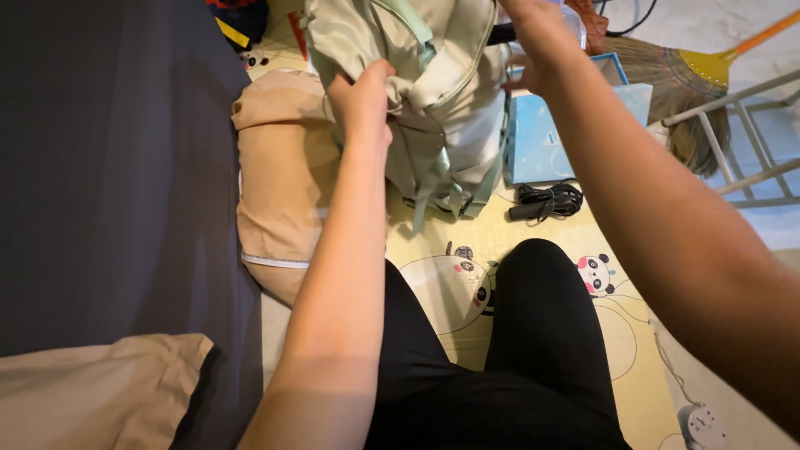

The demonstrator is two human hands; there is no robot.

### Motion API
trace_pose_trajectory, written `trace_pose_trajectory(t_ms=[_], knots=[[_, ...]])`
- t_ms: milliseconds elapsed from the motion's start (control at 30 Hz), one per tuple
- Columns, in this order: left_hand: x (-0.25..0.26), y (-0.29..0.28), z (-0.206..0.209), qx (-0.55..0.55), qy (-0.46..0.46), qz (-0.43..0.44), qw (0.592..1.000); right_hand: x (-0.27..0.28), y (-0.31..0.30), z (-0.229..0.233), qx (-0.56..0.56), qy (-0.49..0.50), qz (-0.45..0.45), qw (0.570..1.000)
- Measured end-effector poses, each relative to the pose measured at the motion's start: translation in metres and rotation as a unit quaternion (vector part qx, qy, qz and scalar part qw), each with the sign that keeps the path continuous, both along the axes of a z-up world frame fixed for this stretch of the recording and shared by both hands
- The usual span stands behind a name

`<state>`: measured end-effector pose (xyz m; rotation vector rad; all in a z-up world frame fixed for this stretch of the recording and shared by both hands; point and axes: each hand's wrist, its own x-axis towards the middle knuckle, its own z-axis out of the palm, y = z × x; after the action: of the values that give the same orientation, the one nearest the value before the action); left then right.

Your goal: Packing clothes and a hat into a duffel bag and a smaller pouch.

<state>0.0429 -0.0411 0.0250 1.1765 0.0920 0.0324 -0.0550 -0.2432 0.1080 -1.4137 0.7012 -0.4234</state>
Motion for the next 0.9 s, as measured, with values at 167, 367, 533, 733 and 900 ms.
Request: trace_pose_trajectory(t_ms=[167, 367, 533, 733, 900], knots=[[0.057, 0.013, 0.024, 0.066, -0.099, -0.079, 0.99, -0.006, 0.007, -0.009, -0.021, -0.039, 0.042, 0.998], [0.147, 0.012, 0.038, 0.212, -0.288, -0.122, 0.926, -0.012, 0.052, -0.063, -0.105, -0.115, 0.051, 0.986], [0.028, -0.008, 0.031, 0.523, -0.291, 0.175, 0.782, 0.019, 0.053, -0.088, -0.139, -0.125, 0.005, 0.982], [-0.001, -0.042, 0.037, 0.248, -0.142, 0.096, 0.954, 0.045, 0.024, -0.078, -0.028, -0.149, 0.052, 0.987], [0.056, -0.043, 0.007, 0.103, -0.148, 0.051, 0.982, 0.022, 0.038, -0.047, 0.071, -0.058, 0.086, 0.992]])
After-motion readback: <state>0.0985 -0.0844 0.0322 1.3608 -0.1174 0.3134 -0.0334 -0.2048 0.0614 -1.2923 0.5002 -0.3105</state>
